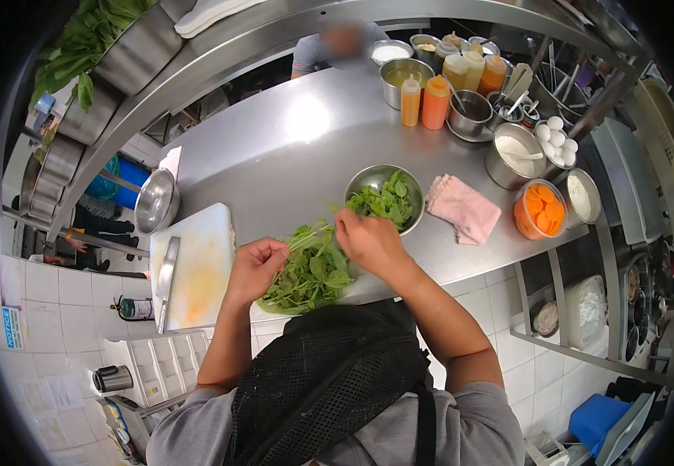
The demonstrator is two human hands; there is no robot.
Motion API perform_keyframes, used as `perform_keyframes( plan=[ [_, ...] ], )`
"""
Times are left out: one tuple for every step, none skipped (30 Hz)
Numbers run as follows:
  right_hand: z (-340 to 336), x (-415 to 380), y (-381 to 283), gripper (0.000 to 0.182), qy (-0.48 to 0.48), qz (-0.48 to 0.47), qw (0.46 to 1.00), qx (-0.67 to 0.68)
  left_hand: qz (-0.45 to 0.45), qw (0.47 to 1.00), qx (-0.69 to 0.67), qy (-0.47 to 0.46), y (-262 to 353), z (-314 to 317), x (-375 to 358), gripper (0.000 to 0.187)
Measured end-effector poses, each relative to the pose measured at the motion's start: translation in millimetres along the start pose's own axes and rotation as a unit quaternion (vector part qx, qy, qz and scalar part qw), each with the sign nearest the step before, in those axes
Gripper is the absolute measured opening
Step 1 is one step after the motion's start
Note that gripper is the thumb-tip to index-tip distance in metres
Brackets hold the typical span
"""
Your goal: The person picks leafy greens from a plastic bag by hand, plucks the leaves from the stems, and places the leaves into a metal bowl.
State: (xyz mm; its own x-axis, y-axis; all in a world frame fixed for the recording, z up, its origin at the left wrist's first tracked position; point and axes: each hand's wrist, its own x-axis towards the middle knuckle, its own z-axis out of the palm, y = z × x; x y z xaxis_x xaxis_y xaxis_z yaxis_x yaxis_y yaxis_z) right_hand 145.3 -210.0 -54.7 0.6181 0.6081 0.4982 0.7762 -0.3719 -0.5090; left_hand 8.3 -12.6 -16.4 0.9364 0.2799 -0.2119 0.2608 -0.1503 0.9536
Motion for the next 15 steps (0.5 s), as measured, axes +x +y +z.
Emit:
perform_keyframes(
  plan=[
    [-0.5,1.0,-0.1,0.010,-0.001,0.000,1.000,0.001,0.014,1.000,0.003,0.008,-1.9,1.7,0.1,0.008],
    [-1.6,2.7,-0.6,0.009,0.011,0.023,0.999,0.033,0.029,0.999,0.007,0.017,-3.2,3.5,-0.3,0.007],
    [-2.3,4.2,-0.8,0.008,0.022,0.045,0.997,0.065,0.028,0.999,0.007,0.017,-3.5,5.9,-1.0,0.007],
    [-1.4,4.9,-0.7,0.008,0.021,0.045,0.997,0.065,0.035,0.999,0.005,0.012,-3.6,8.5,-1.6,0.007],
    [-0.3,5.5,-0.6,0.007,0.027,0.079,0.990,0.117,0.042,0.999,0.003,0.007,-3.7,10.6,-2.1,0.007],
    [0.6,6.2,0.1,0.007,0.033,0.113,0.979,0.167,0.042,0.999,0.003,0.007,-4.4,12.5,-2.1,0.007],
    [5.9,5.6,5.4,0.007,0.032,0.113,0.979,0.167,0.037,0.999,0.008,0.008,-5.7,14.3,-1.9,0.007],
    [14.6,4.2,14.8,0.006,0.071,0.157,0.950,0.262,0.032,0.999,0.013,0.009,-7.0,15.0,-1.6,0.006],
    [14.0,8.1,17.0,0.006,0.109,0.199,0.908,0.353,0.031,0.999,0.013,0.010,-7.9,14.8,-1.3,0.006],
    [8.6,10.4,22.2,0.006,0.108,0.199,0.908,0.354,0.038,0.999,0.013,0.014,-8.7,14.7,-0.9,0.007],
    [-0.4,11.6,29.0,0.006,0.101,0.235,0.879,0.402,0.045,0.999,0.013,0.019,-10.0,14.6,-0.9,0.008],
    [-11.7,14.4,31.5,0.007,0.094,0.270,0.847,0.448,0.044,0.999,0.013,0.019,-13.6,14.0,-0.4,0.008],
    [-20.2,16.2,33.1,0.007,0.094,0.271,0.847,0.448,0.053,0.997,0.025,0.042,-18.7,12.4,0.8,0.008],
    [-27.6,17.3,34.6,0.007,0.095,0.284,0.811,0.502,0.061,0.995,0.037,0.064,-22.0,10.7,1.9,0.008],
    [-32.9,16.7,38.0,0.007,0.096,0.297,0.772,0.553,0.061,0.996,0.036,0.062,-22.7,9.4,2.5,0.008]
  ],
)
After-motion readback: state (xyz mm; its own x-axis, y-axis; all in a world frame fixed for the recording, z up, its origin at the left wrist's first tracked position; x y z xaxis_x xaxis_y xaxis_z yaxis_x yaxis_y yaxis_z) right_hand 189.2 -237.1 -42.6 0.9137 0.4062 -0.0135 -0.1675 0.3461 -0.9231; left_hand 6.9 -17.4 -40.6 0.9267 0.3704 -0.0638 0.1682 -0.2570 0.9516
